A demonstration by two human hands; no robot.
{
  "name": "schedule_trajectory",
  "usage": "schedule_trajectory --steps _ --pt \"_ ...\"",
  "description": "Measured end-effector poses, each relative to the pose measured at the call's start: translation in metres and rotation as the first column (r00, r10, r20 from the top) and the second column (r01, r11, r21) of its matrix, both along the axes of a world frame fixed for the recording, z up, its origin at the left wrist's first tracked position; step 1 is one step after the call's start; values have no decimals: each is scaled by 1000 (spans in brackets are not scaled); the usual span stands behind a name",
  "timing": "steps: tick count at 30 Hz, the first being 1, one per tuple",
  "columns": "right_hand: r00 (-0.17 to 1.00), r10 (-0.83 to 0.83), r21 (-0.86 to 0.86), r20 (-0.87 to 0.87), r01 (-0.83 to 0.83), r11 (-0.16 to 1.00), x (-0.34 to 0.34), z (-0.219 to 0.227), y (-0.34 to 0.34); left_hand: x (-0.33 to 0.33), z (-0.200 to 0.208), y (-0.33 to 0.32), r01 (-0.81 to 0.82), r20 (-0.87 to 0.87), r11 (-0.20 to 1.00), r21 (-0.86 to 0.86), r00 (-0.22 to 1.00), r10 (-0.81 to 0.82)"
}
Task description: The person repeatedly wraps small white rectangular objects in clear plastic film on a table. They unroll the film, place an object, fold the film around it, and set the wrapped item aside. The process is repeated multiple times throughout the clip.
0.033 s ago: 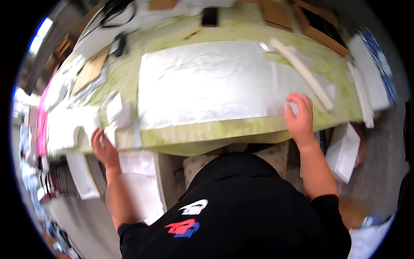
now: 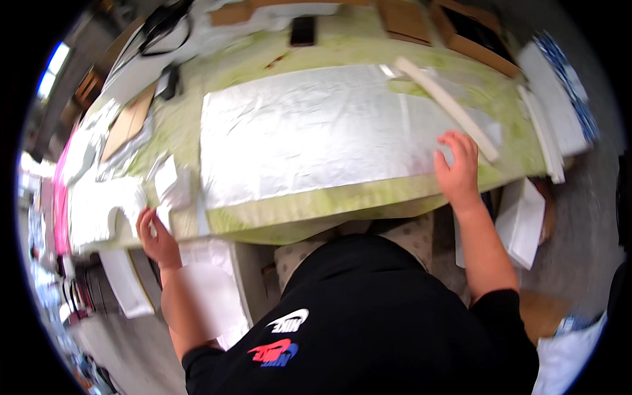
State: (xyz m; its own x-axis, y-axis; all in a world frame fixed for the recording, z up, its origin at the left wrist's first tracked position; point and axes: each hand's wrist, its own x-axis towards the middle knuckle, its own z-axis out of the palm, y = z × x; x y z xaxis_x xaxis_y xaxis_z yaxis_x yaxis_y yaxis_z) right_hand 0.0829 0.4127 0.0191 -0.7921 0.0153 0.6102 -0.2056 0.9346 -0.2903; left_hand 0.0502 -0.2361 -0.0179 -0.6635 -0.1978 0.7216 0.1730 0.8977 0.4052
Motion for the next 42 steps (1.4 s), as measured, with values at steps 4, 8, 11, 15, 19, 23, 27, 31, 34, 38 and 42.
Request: schedule_trajectory --steps 4,8,11,15,19,23,27,31,34,38,42 --pt "870 -449 315 205 376 871 -14 -21 112 -28 3 76 407 18 827 388 894 -448" --pt "815 -425 324 395 309 894 -15 -4 138 -33 -5 169 600 12 582 549 690 -724" --pt "768 -359 197 530 300 933 -5 16 135 -35 10 242 665 154 526 530 534 -831" --pt "898 -217 46 383 216 975 13 3 116 -30 25 305 676 190 470 568 448 -874" --pt "952 -40 -215 303 109 970 46 0 33 -35 54 370 744 208 450 493 402 -892" --pt "985 25 -360 173 39 932 53 -13 -34 -59 51 438 871 217 291 395 219 -951" --pt "964 10 -433 265 109 895 60 -14 -60 -69 25 463 914 358 337 224 244 -901" --pt "974 89 -559 210 44 828 77 -13 -50 -70 24 469 934 369 358 14 328 -870" --pt "988 77 -677 135 35 735 82 -19 -33 -68 55 496 956 306 292 -22 284 -909" --pt "993 76 -796 94 29 604 83 -22 -20 -61 64 554 914 593 337 227 144 -792" --pt "993 49 -833 107 63 550 91 -28 -14 -78 48 594 876 816 452 170 133 -563"
